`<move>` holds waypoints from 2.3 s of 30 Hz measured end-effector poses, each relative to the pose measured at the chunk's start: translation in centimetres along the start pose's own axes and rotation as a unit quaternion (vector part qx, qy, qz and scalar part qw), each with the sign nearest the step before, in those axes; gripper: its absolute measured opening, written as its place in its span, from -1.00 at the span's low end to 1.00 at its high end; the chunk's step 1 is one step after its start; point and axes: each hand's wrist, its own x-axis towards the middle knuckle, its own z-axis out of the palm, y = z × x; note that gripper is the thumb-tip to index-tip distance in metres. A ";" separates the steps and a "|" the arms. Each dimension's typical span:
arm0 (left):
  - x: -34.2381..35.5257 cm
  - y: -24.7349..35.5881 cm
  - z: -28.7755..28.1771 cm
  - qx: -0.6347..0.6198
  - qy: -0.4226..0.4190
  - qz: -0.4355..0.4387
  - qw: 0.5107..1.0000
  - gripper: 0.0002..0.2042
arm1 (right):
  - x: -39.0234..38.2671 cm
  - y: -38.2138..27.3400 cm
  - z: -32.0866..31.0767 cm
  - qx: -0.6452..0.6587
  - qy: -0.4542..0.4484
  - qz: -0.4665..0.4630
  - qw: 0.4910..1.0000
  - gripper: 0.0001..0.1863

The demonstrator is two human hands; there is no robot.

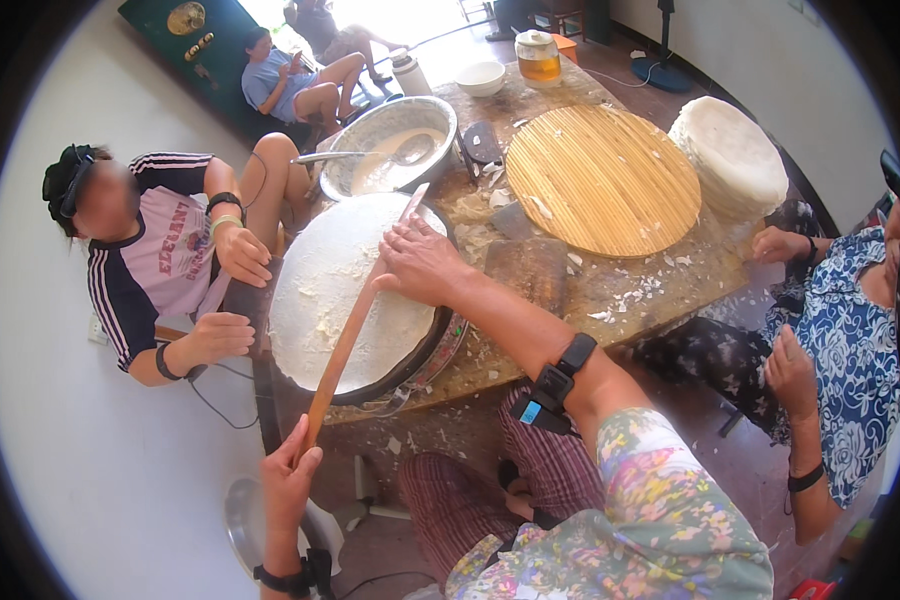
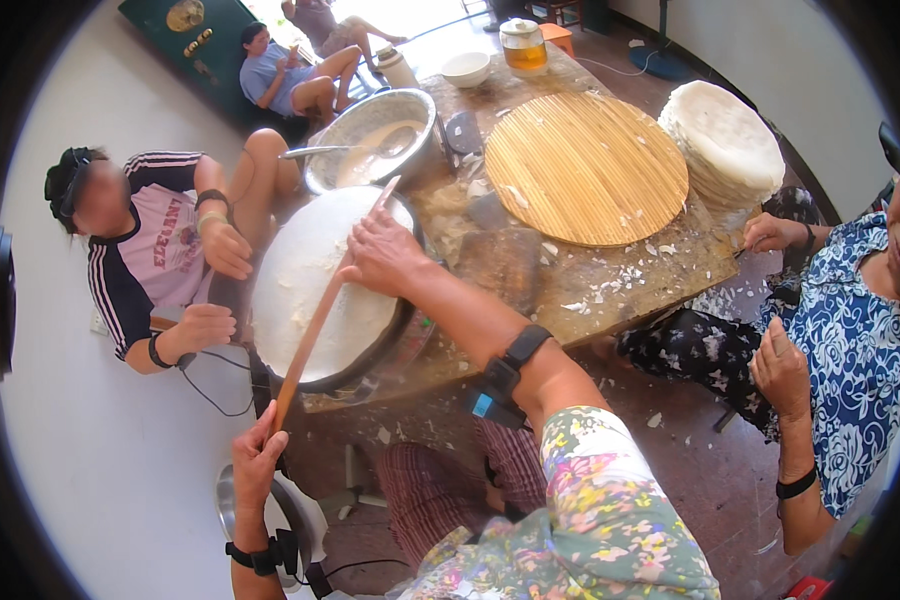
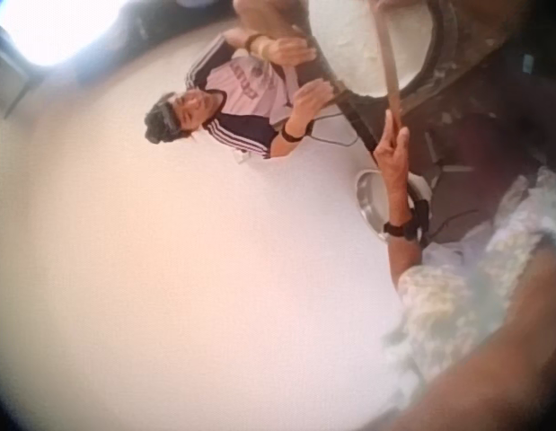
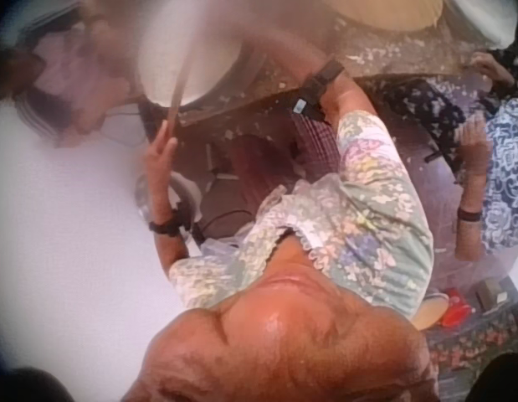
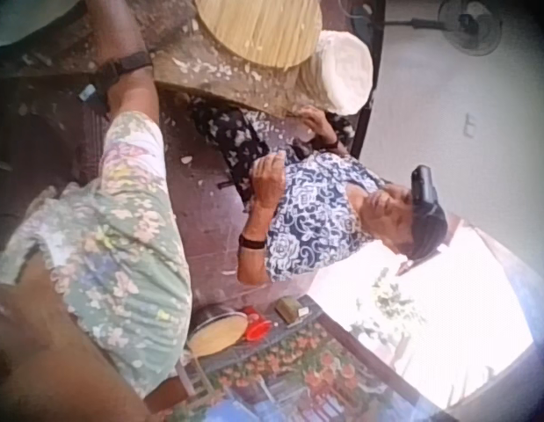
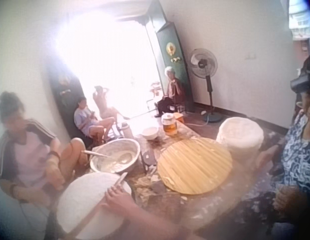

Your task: Preparing, cooking, and stacking thin flatbreads on a griddle.

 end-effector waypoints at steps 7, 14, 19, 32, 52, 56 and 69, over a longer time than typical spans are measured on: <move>-2.6 -1.5 0.1 0.093 0.011 0.102 0.990 -0.47 | -4.9 0.2 1.3 -0.033 0.118 -0.008 0.992 -0.22; -6.6 -1.9 -0.2 0.206 0.026 0.135 0.969 -0.44 | -9.4 -2.0 1.2 -0.022 0.190 -0.023 0.981 -0.23; -9.7 -4.1 0.3 0.196 0.045 0.123 0.972 -0.44 | -11.5 -3.7 1.0 -0.030 0.229 -0.054 0.971 -0.22; -3.2 -3.7 0.9 -0.091 0.024 0.039 0.995 -0.51 | -2.7 -3.4 1.9 -0.006 0.055 -0.019 0.998 -0.17; 0.9 -8.5 -4.6 -0.035 -0.107 0.053 0.992 -0.47 | -7.7 -4.3 3.1 -0.056 0.182 -0.031 0.981 -0.19; -1.4 -8.9 -3.9 -0.057 -0.105 0.029 0.992 -0.47 | -9.5 -5.2 3.4 -0.041 0.188 -0.032 0.981 -0.18; -10.3 -10.2 -2.2 -0.120 -0.082 -0.043 0.988 -0.49 | -14.8 -8.9 0.5 -0.043 0.202 -0.061 0.977 -0.22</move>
